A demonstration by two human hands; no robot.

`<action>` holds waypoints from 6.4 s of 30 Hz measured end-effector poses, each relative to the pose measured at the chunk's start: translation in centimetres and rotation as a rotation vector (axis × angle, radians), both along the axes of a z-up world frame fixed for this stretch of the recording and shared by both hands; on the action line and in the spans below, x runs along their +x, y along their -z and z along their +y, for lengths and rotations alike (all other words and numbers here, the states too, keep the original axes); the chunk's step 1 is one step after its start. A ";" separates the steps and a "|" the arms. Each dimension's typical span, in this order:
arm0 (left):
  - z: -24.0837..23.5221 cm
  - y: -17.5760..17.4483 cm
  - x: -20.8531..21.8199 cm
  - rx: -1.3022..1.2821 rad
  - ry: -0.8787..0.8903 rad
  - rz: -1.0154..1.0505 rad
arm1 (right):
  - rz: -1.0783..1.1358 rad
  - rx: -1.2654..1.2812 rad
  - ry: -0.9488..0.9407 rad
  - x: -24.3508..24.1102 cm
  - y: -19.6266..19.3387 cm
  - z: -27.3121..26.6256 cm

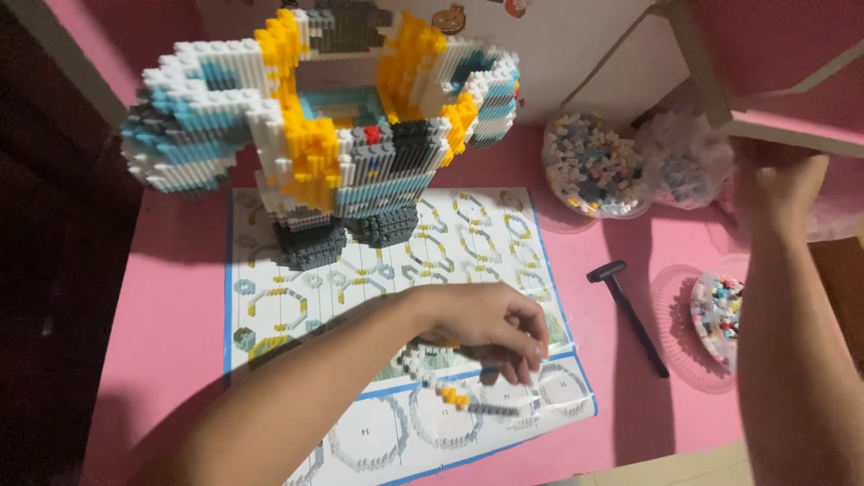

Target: Assembling a toy figure using small interlocking blocks and a plastic hammer while following an instruction manual.

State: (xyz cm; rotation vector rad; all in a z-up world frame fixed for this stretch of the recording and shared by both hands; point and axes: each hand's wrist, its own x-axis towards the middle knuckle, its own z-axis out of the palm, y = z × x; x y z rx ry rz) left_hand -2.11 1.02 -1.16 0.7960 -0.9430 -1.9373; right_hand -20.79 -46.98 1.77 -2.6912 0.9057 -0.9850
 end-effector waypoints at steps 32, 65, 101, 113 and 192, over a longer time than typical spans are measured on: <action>-2.0 -3.1 1.6 0.314 -0.101 -0.164 | 0.137 1.102 -0.964 -0.4 1.8 29.5; -1.6 -1.9 1.5 0.228 -0.076 -0.189 | 0.066 0.907 -0.985 0.0 2.7 30.1; -2.0 -3.6 0.6 0.261 -0.112 -0.433 | 0.107 0.975 -0.874 0.0 2.3 30.6; -2.1 -4.9 0.4 0.190 -0.056 -0.782 | 0.088 0.940 -0.900 -0.2 2.4 30.5; -1.9 -4.7 1.6 0.271 0.031 -0.485 | 0.229 0.975 -1.004 -0.1 1.2 28.0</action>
